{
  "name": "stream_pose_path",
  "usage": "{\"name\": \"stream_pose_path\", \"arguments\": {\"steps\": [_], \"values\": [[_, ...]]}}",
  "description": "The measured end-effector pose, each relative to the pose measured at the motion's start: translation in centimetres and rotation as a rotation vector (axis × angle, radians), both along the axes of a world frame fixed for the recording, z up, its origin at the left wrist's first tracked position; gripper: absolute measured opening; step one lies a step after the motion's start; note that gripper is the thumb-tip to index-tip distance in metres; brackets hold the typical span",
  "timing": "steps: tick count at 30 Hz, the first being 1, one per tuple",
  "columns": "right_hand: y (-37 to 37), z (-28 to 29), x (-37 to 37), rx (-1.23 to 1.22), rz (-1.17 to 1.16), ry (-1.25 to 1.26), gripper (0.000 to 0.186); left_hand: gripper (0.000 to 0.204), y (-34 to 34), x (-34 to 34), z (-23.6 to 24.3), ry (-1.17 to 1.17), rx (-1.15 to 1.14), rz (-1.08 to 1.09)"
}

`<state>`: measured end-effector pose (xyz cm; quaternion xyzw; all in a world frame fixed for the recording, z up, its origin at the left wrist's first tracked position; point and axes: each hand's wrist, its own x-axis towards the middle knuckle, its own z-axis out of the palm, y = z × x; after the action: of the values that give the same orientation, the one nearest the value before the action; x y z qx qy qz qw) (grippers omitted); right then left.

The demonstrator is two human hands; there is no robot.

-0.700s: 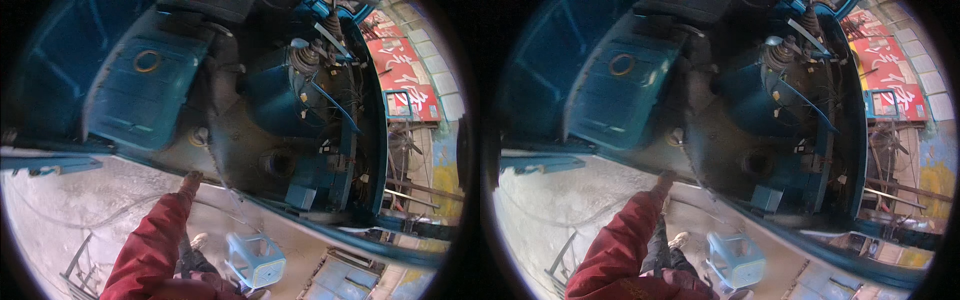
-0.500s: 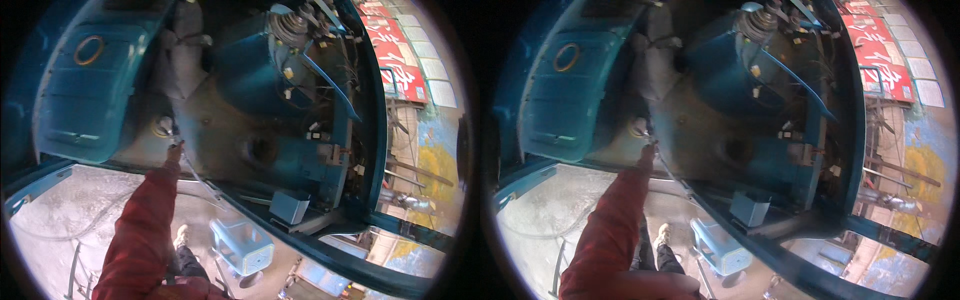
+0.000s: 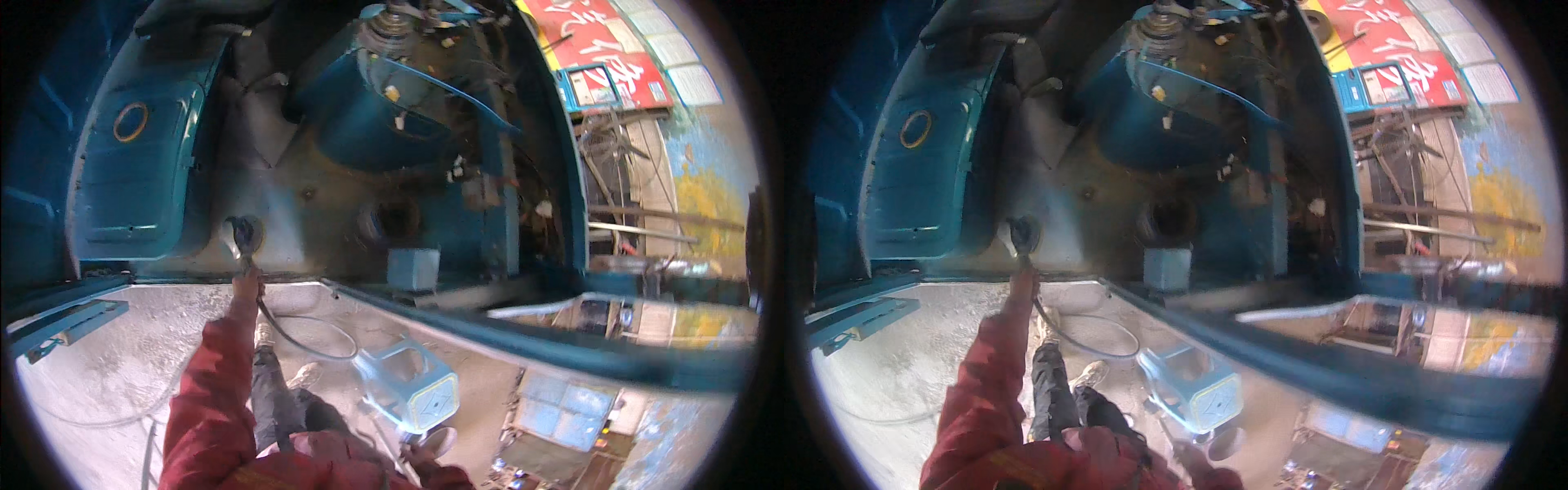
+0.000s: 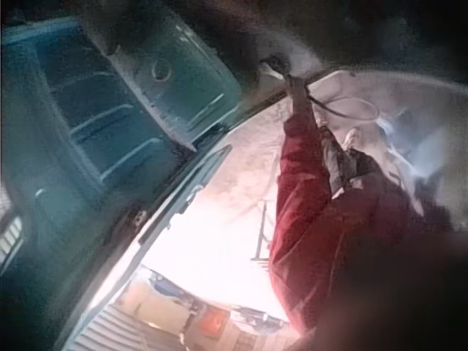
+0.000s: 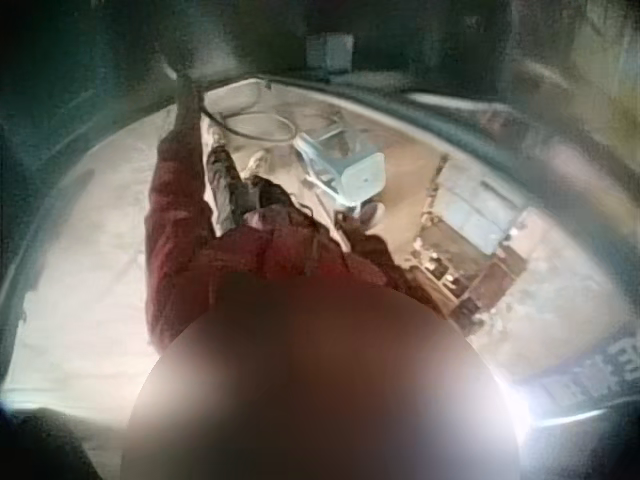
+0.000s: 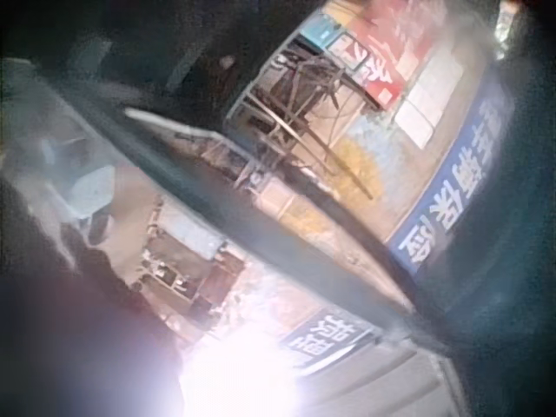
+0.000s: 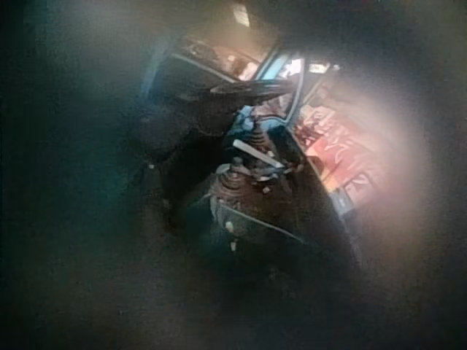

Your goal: The person uses a handheld orbital sander to sand the exterior surface of a teal car door. They move the sander along the door panel and frame, pausing briefly to wipe the surface with their hand before continuing.

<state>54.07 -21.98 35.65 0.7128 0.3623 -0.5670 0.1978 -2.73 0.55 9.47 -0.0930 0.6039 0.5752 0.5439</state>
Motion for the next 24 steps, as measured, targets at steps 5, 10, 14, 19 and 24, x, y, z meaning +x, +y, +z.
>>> {"name": "stream_pose_path", "arguments": {"steps": [5,10,14,19,24], "values": [[9.6,3.0,-10.4,0.418,0.378,0.160,0.049,0.025,-13.1,4.4,12.5,0.300,-0.033,-0.217],[12.2,8.7,-20.5,0.777,0.243,0.723,0.058,0.017,-22.7,11.1,25.3,0.715,0.056,-0.390],[9.8,13.6,-24.9,0.851,-0.016,0.952,0.085,0.018,-23.8,15.8,33.8,1.165,0.031,-0.569],[8.1,15.0,-23.4,0.845,-0.496,1.138,0.088,0.024,-21.6,20.7,39.4,1.370,0.039,-0.664],[6.1,12.9,-20.3,0.643,-0.683,1.182,0.048,0.032,-20.7,23.4,40.7,1.250,0.123,-0.773]]}}
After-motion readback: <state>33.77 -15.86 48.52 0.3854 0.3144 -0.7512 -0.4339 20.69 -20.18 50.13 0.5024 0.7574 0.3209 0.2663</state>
